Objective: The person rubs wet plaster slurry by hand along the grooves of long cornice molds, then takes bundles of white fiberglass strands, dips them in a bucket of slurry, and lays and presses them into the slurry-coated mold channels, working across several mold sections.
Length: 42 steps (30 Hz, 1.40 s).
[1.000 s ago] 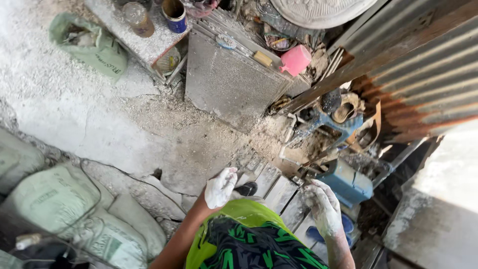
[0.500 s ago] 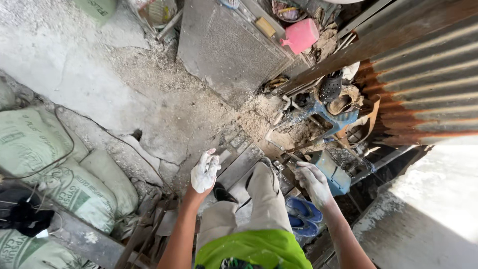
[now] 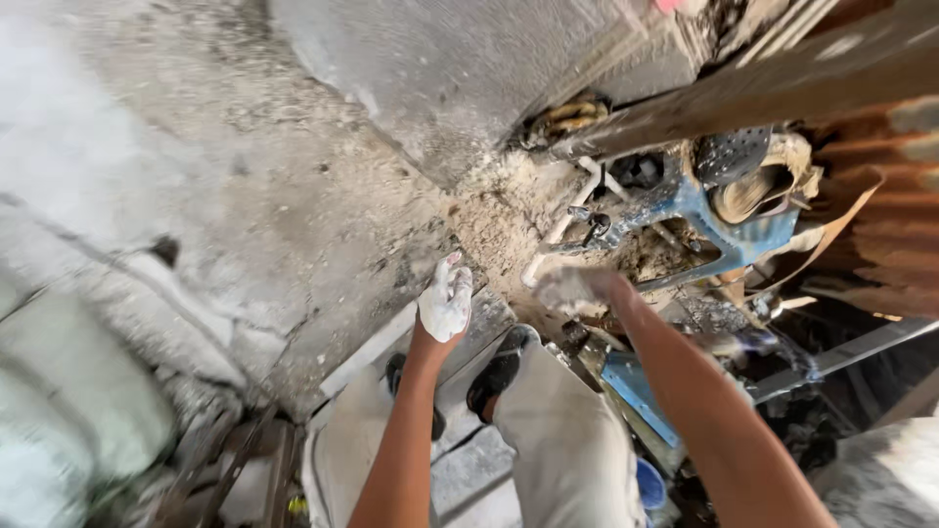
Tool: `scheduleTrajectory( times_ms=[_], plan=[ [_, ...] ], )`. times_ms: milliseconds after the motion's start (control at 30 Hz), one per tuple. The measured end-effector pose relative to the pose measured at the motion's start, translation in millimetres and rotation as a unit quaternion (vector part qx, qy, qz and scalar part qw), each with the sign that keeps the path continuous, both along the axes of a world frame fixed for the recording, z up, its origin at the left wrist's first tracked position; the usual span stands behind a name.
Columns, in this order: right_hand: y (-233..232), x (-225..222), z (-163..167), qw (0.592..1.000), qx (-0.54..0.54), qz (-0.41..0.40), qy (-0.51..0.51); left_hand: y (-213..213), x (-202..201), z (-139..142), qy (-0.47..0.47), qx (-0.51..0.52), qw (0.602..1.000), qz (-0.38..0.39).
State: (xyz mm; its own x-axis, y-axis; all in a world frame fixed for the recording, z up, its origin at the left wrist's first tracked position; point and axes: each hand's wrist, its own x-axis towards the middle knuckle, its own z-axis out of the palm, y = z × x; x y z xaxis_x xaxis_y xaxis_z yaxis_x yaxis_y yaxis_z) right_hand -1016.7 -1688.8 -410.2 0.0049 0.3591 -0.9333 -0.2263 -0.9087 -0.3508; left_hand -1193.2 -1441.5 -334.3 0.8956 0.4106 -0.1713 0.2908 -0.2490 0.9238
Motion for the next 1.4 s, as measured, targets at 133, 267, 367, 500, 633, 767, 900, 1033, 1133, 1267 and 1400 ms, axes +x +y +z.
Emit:
scheduleTrajectory(
  times_ms=[133, 267, 367, 500, 633, 767, 900, 1033, 1133, 1267, 1400],
  plan=[
    [69.6, 68.4, 10.5, 0.972, 0.022, 0.235, -0.007, -30.8, 27.7, -124.7, 0.018, -0.182, 0.983, 0.029],
    [115.7, 95.2, 28.1, 0.988, -0.070, 0.098, -0.102, -48.7, 81.1, -204.6, 0.004, -0.136, 0.990, 0.035],
    [115.7, 86.8, 1.9, 0.970, 0.012, 0.108, -0.218, -60.1, 120.2, -230.2, -0.008, -0.243, 0.968, 0.061],
    [78.4, 56.0, -62.2, 0.905, 0.151, -0.206, -0.340, -80.4, 157.5, -225.0, 0.049, -0.483, 0.869, 0.095],
    [56.6, 55.6, -96.8, 0.701, 0.351, -0.613, -0.097, -111.2, 190.1, -205.0, 0.115, -0.587, 0.798, 0.076],
    [57.7, 57.3, -105.9, 0.419, 0.504, -0.747, 0.112, -136.6, 213.5, -202.8, 0.163, -0.626, 0.763, 0.013],
    [47.7, 51.1, -122.3, 0.458, 0.568, -0.674, 0.114, -141.6, 227.2, -213.3, 0.138, -0.336, 0.930, -0.054],
    [30.2, 40.5, -134.3, 0.493, 0.574, -0.649, 0.074, -136.6, 240.8, -227.5, 0.012, -0.700, 0.713, 0.034],
    [24.1, 27.0, -137.1, 0.551, 0.535, -0.640, 0.009, -136.4, 246.4, -236.3, 0.078, -0.457, 0.886, 0.035],
    [25.9, 7.4, -136.7, 0.578, 0.435, -0.687, -0.072, -145.2, 250.9, -253.2, -0.020, -0.444, 0.896, 0.012],
    [27.2, 10.4, -140.9, 0.606, 0.318, -0.725, -0.077, -156.0, 244.4, -277.7, -0.026, -0.609, 0.793, 0.013]
  ],
)
